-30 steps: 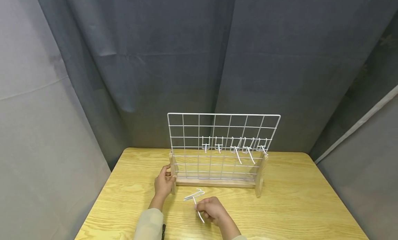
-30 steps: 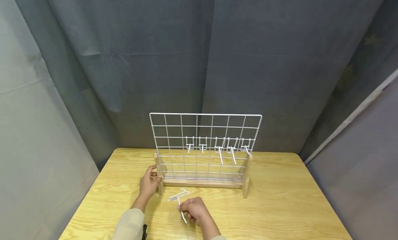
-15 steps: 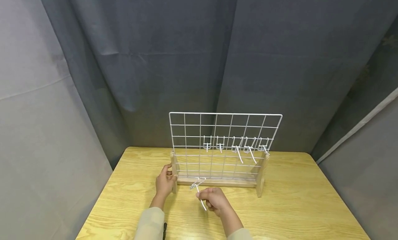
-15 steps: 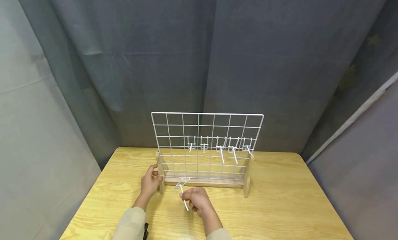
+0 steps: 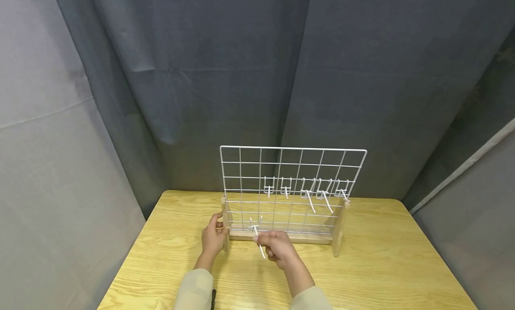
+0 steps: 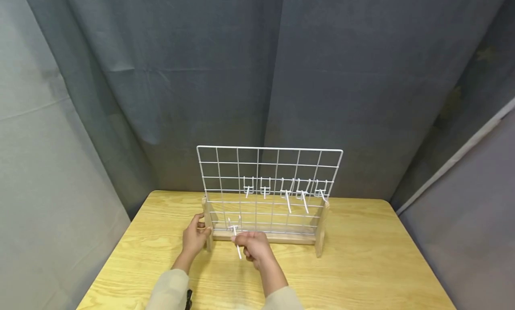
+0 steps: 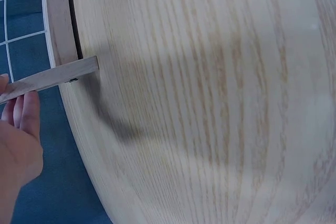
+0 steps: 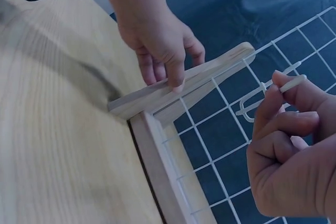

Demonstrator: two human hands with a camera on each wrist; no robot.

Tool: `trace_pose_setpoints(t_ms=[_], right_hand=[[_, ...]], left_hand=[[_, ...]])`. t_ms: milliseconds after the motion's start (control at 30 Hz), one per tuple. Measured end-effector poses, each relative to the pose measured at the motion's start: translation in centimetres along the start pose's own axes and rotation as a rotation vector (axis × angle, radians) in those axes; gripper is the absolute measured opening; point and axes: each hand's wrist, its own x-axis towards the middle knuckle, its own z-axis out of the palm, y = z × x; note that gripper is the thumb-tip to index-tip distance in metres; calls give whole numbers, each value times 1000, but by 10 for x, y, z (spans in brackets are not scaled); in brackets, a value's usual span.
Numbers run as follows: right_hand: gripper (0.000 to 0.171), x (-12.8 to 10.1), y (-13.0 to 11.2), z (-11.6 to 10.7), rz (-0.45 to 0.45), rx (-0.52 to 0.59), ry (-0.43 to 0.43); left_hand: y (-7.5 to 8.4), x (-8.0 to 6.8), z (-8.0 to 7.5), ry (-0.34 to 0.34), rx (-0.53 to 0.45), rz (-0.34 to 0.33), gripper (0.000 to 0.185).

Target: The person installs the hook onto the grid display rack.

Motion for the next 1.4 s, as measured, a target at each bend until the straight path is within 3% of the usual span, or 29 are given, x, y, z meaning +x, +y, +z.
trace_pose_setpoints(t_ms=[333, 567, 967, 1400], right_hand=[[24, 6, -21, 8, -15, 60, 29], [12, 11, -30, 12, -26, 146, 30], [18, 11, -53, 23, -38, 219, 75], [26, 22, -70, 36, -64, 376, 114]], left_hand=[[1, 0, 2, 11, 13, 12, 50], [2, 0, 3, 8, 10, 8, 51], [3, -1, 1, 20, 31, 20, 51], [3, 0, 1, 16, 17, 11, 51]])
